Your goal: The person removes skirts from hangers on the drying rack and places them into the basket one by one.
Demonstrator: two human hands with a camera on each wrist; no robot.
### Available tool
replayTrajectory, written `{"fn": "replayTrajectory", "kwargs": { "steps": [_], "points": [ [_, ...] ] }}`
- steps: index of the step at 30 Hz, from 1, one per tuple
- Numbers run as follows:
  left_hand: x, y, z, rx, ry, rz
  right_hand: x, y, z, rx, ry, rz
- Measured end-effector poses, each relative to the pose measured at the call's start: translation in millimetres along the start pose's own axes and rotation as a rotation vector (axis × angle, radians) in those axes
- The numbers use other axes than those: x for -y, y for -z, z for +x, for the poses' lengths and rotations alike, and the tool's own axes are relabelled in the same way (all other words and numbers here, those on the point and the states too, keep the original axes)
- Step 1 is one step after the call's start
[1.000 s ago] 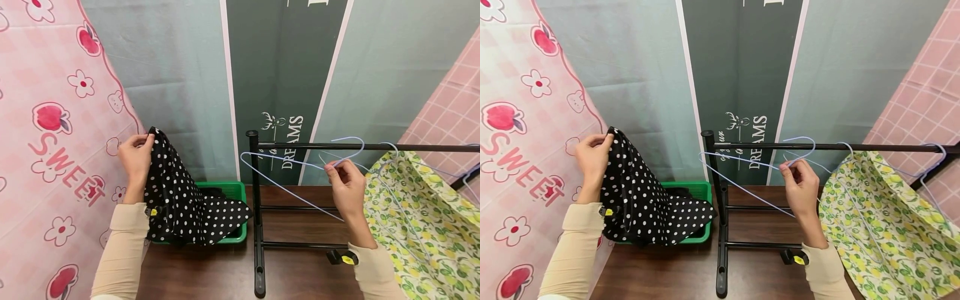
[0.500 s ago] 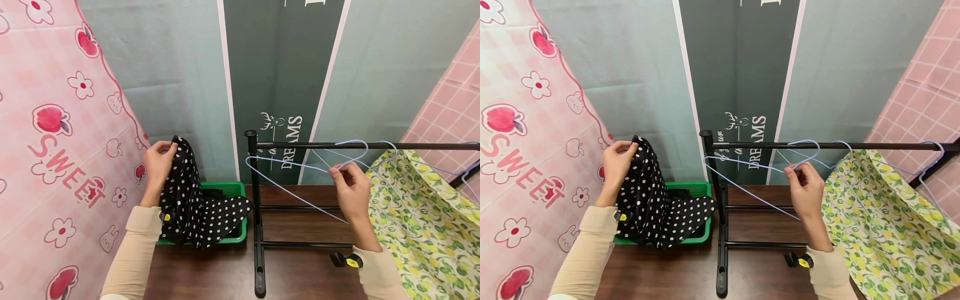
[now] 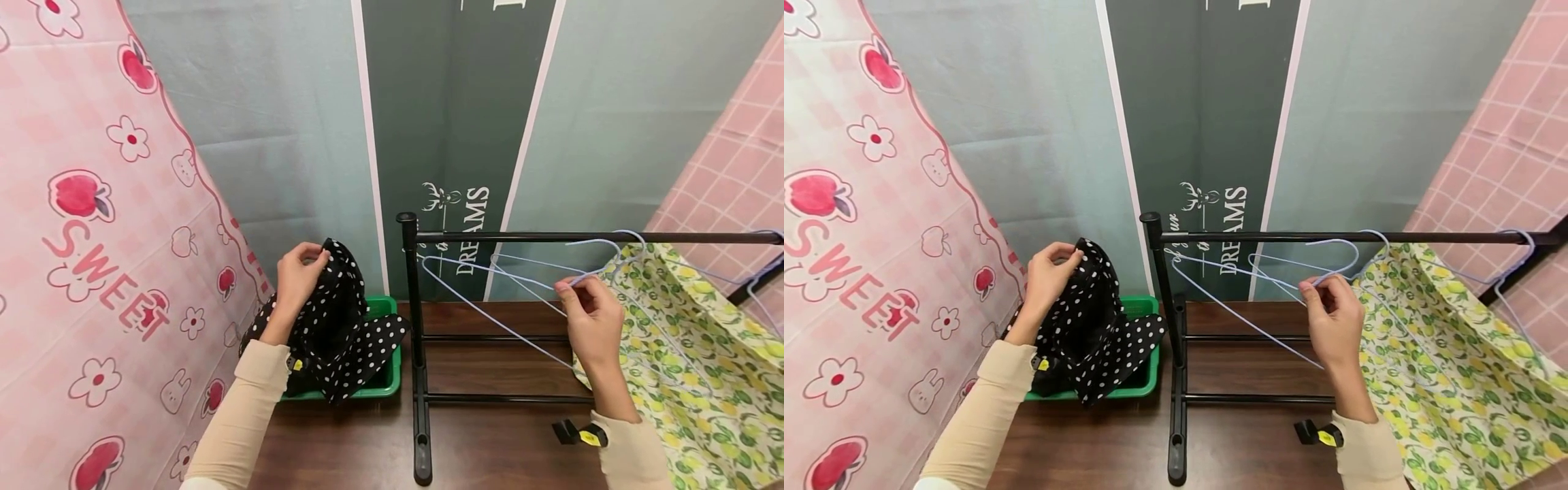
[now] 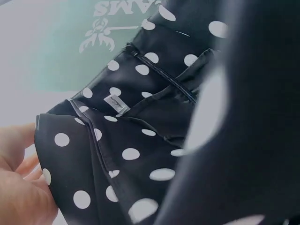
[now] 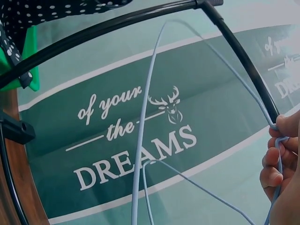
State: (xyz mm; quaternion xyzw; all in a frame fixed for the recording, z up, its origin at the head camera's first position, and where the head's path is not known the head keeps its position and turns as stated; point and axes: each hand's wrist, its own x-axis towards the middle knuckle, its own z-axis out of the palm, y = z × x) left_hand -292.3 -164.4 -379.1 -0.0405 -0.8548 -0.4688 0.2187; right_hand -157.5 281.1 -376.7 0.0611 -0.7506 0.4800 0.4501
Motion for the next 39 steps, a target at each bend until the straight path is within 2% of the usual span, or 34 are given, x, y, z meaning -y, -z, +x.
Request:
{"fn": "replayTrajectory", "kwargs": {
  "steps": [4,9,15,25,33,39],
  "points": [
    [1.8,-11.2,-6.0,0.06,-0.022,-0.004,8,3,-1,-0.005,-0.01,-0.028],
    [2.6,-25.2,-14.1,0.101,-0.039,-0.028,-1,6,-3,-0.004,-0.022,-0.06],
    [6.1,-40.2,-24.0,0.174,-0.025,-0.033,-18,9,-3,-0.006,0.005,-0.091],
    [14.2,-63.5,-45.6,0.288,-0.036,-0.021,-18,10,-1,-0.013,-0.017,-0.176],
    [23.9,-79.6,-60.4,0.353,-0.06,0.037,-18,12,1,-0.005,-0.042,-0.207],
    [31.3,-91.1,-73.5,0.429,-0.064,0.065,-17,12,4,0.011,-0.051,-0.241]
  ]
}}
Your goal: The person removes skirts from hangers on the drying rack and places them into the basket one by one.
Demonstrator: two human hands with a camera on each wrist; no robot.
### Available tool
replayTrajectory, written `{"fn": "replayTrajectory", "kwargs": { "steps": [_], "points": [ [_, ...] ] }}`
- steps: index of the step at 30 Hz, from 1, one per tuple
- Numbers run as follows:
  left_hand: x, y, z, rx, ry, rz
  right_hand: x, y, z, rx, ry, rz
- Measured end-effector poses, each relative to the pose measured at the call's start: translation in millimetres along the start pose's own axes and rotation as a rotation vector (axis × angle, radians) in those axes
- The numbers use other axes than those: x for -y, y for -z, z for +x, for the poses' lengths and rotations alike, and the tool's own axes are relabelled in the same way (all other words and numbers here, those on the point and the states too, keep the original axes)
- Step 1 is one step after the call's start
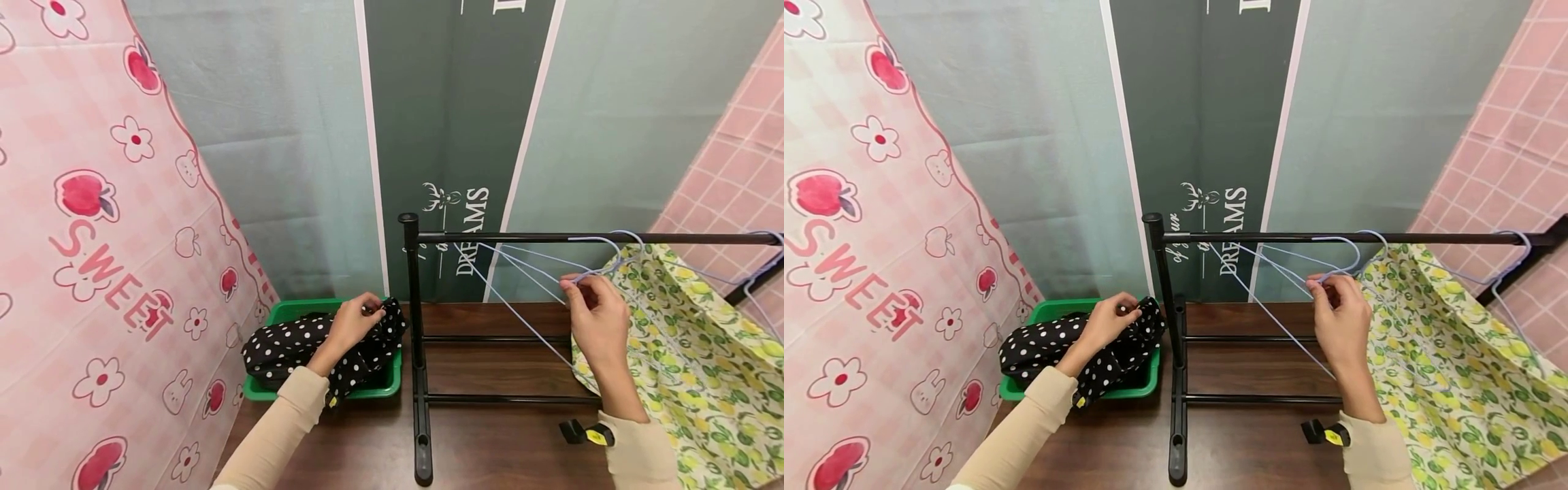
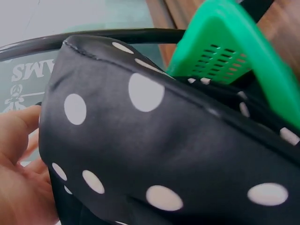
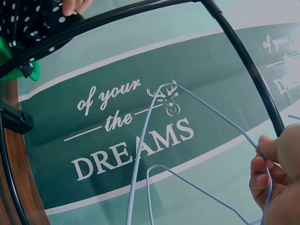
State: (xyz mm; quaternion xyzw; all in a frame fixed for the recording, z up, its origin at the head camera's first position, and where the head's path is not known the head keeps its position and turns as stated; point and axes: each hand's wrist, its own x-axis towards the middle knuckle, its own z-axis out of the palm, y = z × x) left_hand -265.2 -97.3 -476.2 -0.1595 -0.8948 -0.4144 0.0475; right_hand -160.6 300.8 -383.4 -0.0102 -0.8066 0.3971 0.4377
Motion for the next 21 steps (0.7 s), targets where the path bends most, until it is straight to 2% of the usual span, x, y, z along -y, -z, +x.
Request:
{"fn": "replayTrajectory", "kwargs": {
  "steps": [6,21],
  "points": [
    [5.6,-11.8,-5.7,0.061,0.001,0.013,-1,0,1,0.011,-0.003,-0.009],
    [23.5,-36.0,-18.1,0.128,-0.007,0.084,-3,-3,6,0.002,0.012,-0.004]
  ]
}}
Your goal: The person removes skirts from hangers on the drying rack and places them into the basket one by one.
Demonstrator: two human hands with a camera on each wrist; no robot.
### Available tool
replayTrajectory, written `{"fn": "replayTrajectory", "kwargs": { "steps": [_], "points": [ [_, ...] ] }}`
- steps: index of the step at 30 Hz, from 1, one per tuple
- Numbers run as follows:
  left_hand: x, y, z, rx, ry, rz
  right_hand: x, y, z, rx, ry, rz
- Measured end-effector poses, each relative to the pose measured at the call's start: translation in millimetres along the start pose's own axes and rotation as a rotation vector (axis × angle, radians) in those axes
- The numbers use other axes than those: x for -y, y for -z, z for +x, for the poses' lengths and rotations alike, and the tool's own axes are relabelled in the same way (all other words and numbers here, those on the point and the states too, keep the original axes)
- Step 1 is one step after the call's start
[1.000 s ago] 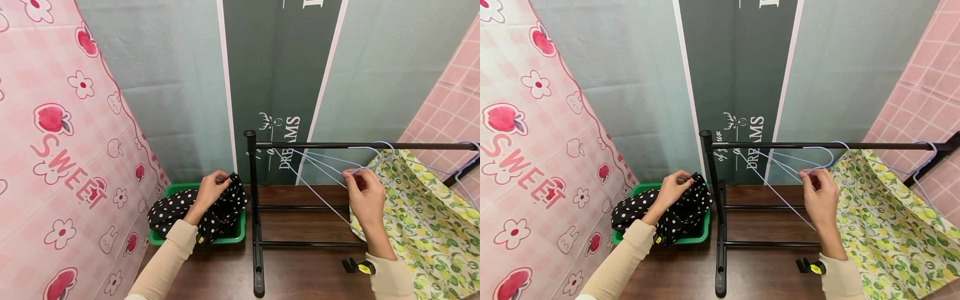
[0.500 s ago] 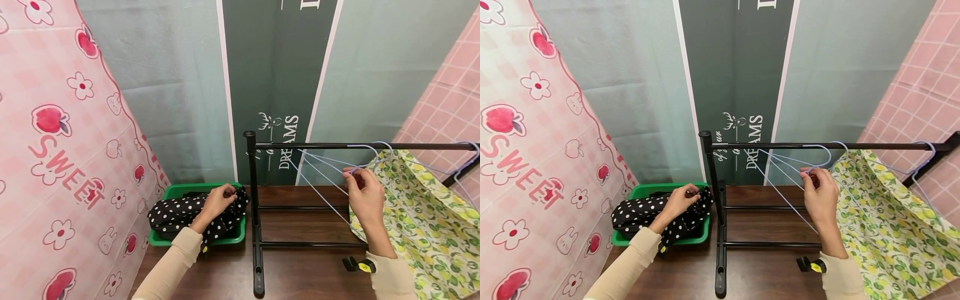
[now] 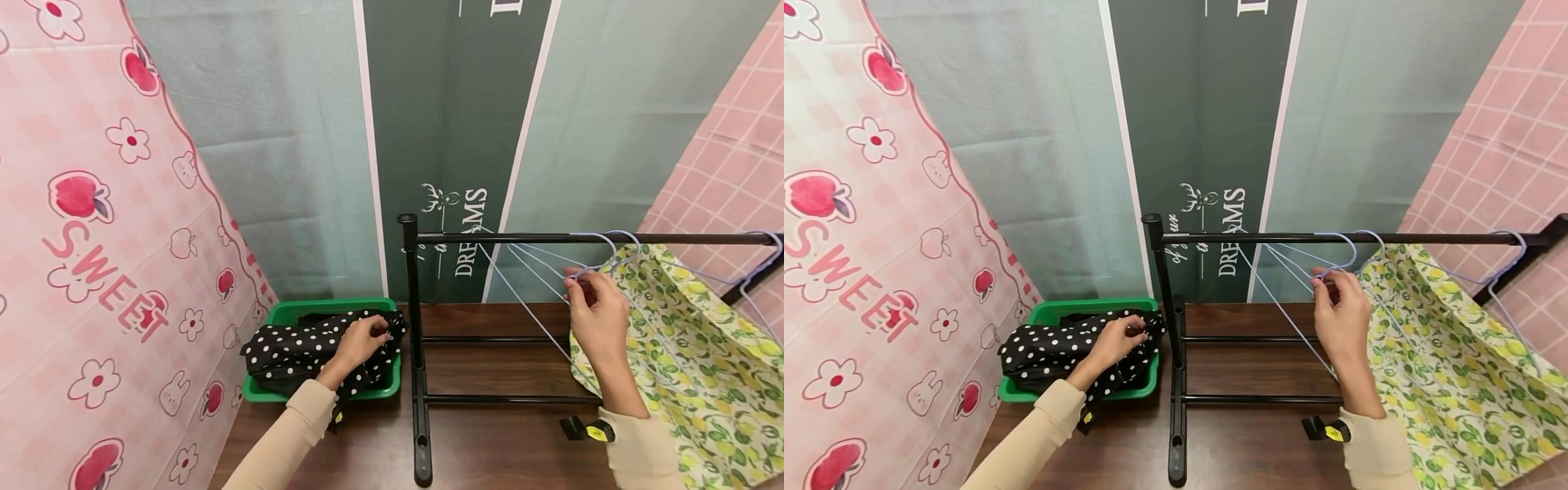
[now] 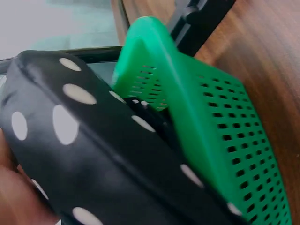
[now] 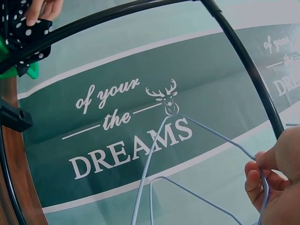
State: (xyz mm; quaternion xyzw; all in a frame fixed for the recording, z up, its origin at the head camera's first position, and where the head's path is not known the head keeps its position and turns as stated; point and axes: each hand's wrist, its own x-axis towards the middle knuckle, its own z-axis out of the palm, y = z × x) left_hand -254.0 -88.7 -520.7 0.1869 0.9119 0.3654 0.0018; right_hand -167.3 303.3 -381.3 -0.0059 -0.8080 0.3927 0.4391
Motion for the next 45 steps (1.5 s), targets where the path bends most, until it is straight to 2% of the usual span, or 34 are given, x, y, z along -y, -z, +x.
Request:
{"fn": "replayTrajectory", "kwargs": {
  "steps": [7,12,21,25,31,41,45],
  "points": [
    [8.3,-7.7,-3.0,-0.003,-0.021,0.023,-1,-2,0,0.022,-0.026,0.028],
    [12.5,-8.4,-3.7,0.043,-0.008,0.029,0,-3,0,0.037,-0.044,0.028],
    [21.5,-8.7,-4.2,0.142,0.098,0.047,0,-5,2,0.055,-0.06,0.005],
    [23.0,-9.0,-4.4,0.165,0.114,0.049,0,-5,3,0.057,-0.089,0.011],
    [22.4,-7.9,-6.7,0.172,0.113,0.039,-1,-5,4,0.049,-0.112,-0.013],
    [19.4,-5.9,-6.6,0.121,0.071,0.034,-5,-4,4,0.059,-0.16,-0.125],
    [19.0,-5.6,-7.0,0.121,0.059,0.038,-8,-4,5,0.066,-0.186,-0.149]
  ]
}}
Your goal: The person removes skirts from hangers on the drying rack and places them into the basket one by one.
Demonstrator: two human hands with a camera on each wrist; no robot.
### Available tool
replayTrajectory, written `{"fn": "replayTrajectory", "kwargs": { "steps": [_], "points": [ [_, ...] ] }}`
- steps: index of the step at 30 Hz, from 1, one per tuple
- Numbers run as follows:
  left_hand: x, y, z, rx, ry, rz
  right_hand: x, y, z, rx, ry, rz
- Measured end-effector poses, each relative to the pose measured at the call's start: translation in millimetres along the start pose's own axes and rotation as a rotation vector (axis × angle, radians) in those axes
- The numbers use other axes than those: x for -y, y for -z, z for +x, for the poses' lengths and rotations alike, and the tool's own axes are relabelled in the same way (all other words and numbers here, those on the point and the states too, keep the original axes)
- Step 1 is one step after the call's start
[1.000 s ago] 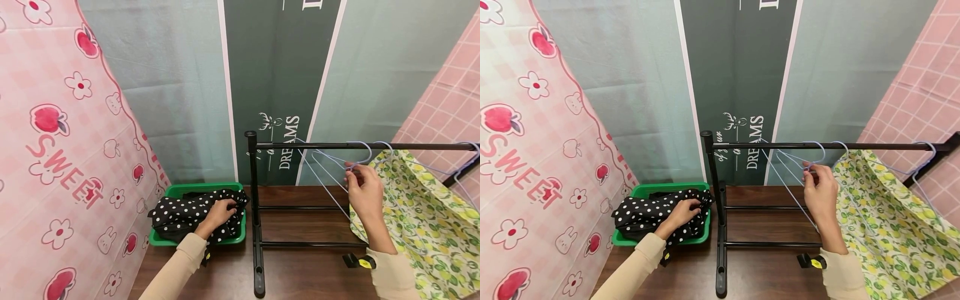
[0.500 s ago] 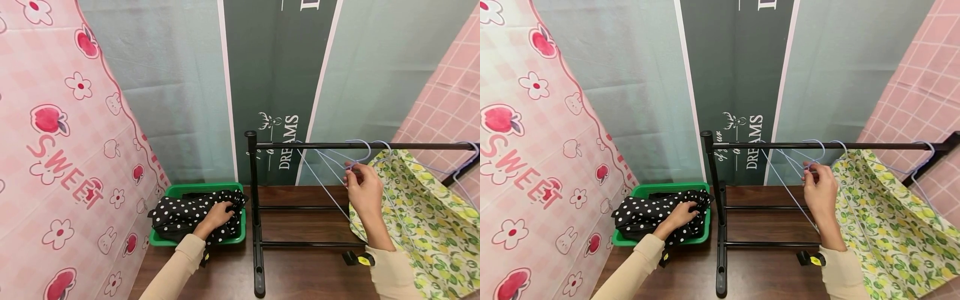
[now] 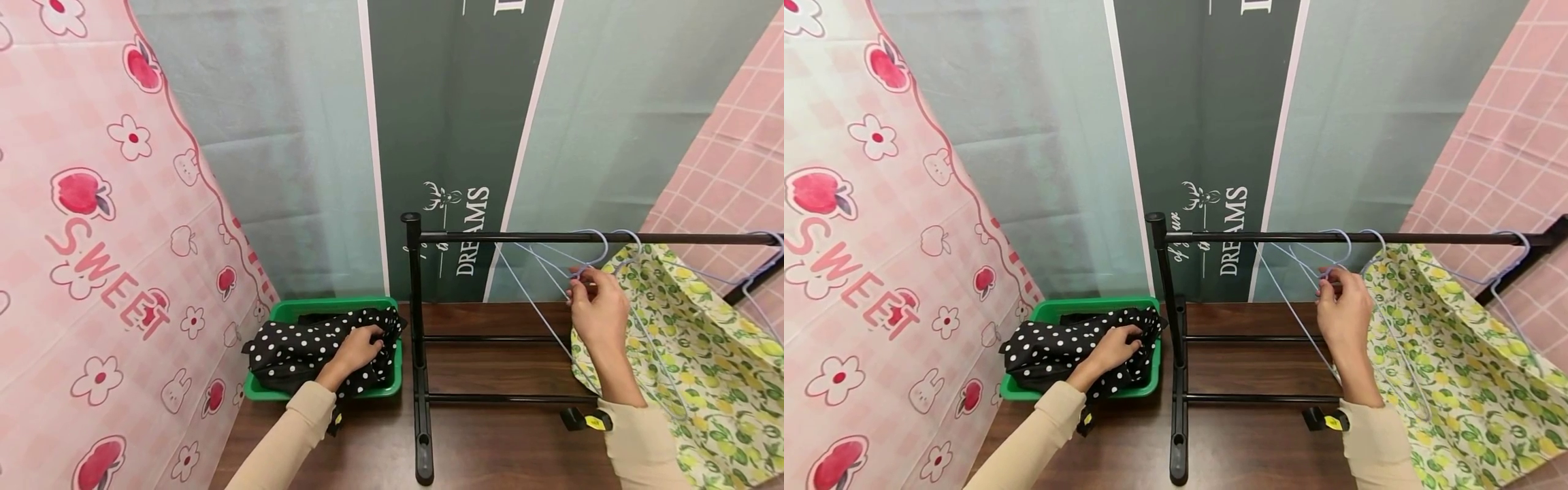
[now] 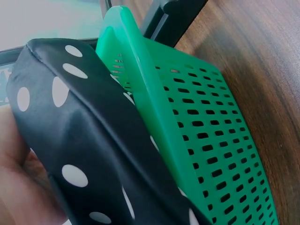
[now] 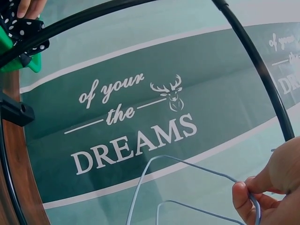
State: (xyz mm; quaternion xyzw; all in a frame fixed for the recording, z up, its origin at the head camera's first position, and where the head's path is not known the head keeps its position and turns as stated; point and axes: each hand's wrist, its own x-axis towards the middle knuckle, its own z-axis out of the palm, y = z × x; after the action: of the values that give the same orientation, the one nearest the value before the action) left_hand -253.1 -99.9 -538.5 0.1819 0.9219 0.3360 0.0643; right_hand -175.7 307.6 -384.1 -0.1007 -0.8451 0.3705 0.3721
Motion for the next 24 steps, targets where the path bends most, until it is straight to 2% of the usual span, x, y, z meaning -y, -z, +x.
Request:
{"fn": "replayTrajectory", "kwargs": {
  "steps": [10,15,24],
  "points": [
    [2.3,-1.9,-2.8,-0.013,-0.014,-0.017,-0.7,-0.5,1.0,0.008,-0.024,-0.017],
    [2.3,-1.1,-3.0,-0.018,-0.021,-0.013,-0.6,-0.9,1.4,0.007,-0.041,0.01],
    [-4.9,4.4,-4.3,0.002,-0.025,-0.021,-3.0,1.8,1.2,0.01,-0.064,0.007]
  ]
}}
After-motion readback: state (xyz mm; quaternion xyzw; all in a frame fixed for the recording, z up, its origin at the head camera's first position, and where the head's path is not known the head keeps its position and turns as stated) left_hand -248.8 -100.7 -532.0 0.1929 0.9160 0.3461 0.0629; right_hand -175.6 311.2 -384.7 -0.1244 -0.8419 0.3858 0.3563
